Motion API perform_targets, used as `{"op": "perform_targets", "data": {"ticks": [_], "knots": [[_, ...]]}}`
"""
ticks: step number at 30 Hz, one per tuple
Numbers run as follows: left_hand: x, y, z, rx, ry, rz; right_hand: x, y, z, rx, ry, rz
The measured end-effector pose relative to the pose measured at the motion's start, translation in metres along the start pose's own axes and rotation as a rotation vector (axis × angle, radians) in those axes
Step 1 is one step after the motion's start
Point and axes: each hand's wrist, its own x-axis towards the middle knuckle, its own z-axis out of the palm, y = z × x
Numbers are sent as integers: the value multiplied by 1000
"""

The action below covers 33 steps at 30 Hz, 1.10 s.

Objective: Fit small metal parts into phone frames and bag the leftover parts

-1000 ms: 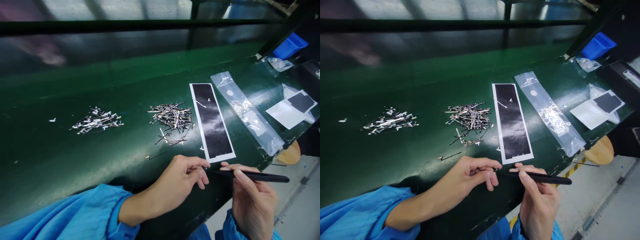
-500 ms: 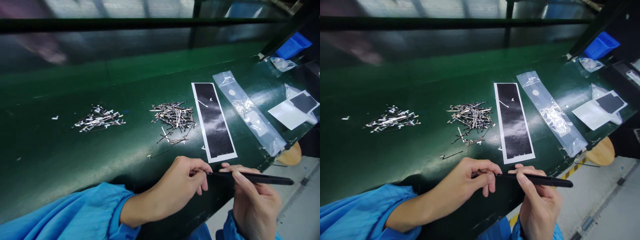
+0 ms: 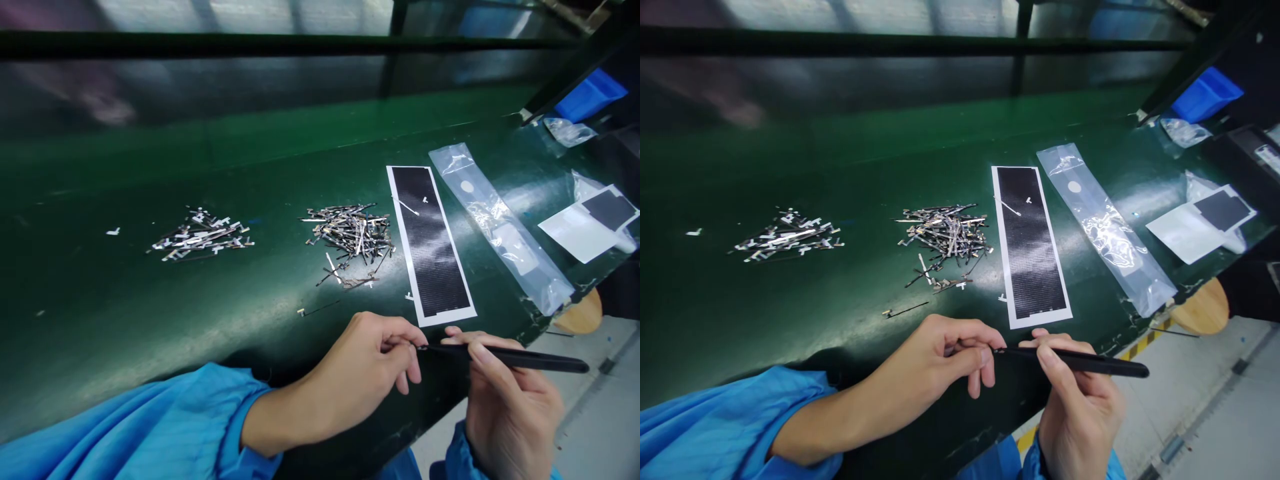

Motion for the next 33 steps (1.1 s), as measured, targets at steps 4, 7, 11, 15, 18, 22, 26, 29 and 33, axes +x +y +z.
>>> {"op": "perform_targets", "data": {"ticks": [4,7,11,15,18,22,26,29,33], "knots": [[0,0,0,1,1,3,0,1,-1,12,-2,8],[0,1,0,9,15,1,0,1,-2,8,2,3],[0,3,0,11,15,4,0,2,-2,24,-1,-16],[0,2,0,4,9,0,0,3,0,21,21,-20],[0,1,0,-3,6,4,0,2,0,11,30,-20],[-1,0,0,-7,2,4,-1,1,0,7,23,-26],[-2,0,0,-7,4,11,-1,2,1,-1,43,-20],[-2,1,0,-16,7,-4,0,2,2,-8,57,-12],[-1,1,0,-22,12,-10,0,1,2,-5,56,-19]]}}
